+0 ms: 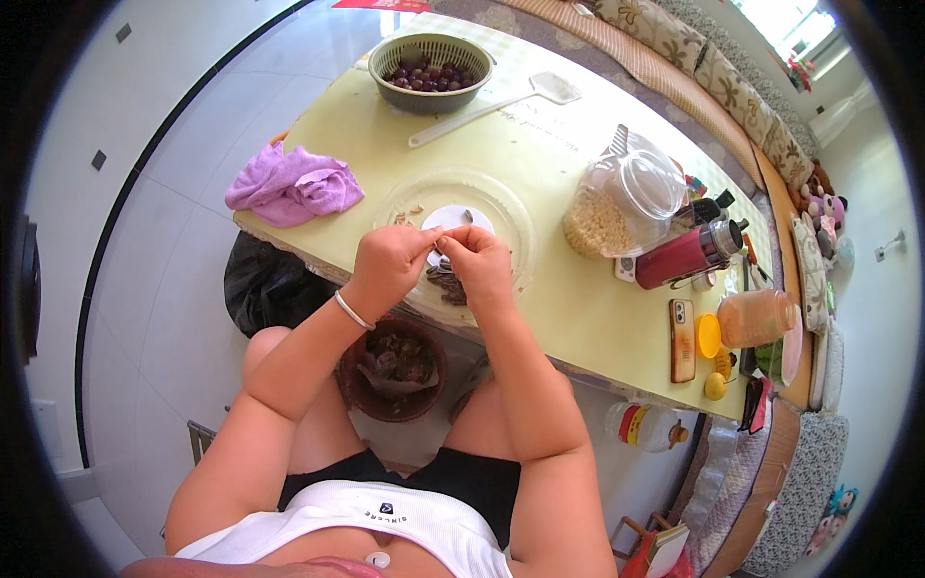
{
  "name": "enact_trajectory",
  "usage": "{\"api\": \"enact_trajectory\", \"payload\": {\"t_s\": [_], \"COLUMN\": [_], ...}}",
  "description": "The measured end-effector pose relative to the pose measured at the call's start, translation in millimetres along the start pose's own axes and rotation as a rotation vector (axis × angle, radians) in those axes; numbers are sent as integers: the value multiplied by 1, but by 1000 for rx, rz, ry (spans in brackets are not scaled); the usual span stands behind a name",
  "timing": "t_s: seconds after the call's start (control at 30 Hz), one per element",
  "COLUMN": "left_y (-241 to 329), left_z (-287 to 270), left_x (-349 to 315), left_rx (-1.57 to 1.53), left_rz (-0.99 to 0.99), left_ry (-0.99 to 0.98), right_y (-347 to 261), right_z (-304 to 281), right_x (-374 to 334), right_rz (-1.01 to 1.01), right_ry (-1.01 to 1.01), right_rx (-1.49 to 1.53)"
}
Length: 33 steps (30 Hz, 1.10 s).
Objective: The person sits on the floor and shells sunflower seeds by hand, placing the kernels on a plate and discarding the shells into a bowl. The task is performed continuously throughout the clip.
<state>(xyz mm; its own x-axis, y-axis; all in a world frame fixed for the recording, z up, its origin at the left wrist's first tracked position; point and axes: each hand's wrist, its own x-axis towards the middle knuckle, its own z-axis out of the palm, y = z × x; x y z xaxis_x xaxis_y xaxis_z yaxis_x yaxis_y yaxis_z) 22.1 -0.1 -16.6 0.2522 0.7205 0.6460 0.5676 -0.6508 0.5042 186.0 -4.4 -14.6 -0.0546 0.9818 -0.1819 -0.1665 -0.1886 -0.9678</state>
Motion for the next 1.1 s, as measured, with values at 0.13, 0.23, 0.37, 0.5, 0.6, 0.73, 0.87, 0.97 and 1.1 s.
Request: {"api": "enact_trajectory", "payload": {"t_s": [0.13, 0.23, 0.37, 0.5, 0.6, 0.73, 0.87, 0.97, 1.1], "left_y": [1, 2, 6, 8, 7, 7, 4, 4, 2], "left_z": [4, 4, 2, 2, 2, 3, 1, 4, 3], "left_x": [-6, -7, -8, -8, -7, -7, -9, -10, -9], "left_rx": [114, 147, 108, 47, 8, 21, 6, -10, -47], "left_rz": [54, 97, 54, 12, -12, -26, -43, -61, -81], "left_ry": [-17, -22, 0, 20, 37, 33, 46, 32, 32], "right_y": [7, 11, 4, 11, 10, 19, 9, 17, 15], "right_z": [10, 15, 20, 21, 26, 24, 30, 24, 29], "right_x": [0, 0, -2, 2, 0, 5, -1, 7, 4], "right_rz": [-66, -196, -262, -280, -285, -299, -304, -263, -311], "right_ry": [86, 158, 168, 145, 193, 184, 205, 143, 181], "right_rx": [10, -216, -297, -205, -298, -233, -359, -192, -274]}}
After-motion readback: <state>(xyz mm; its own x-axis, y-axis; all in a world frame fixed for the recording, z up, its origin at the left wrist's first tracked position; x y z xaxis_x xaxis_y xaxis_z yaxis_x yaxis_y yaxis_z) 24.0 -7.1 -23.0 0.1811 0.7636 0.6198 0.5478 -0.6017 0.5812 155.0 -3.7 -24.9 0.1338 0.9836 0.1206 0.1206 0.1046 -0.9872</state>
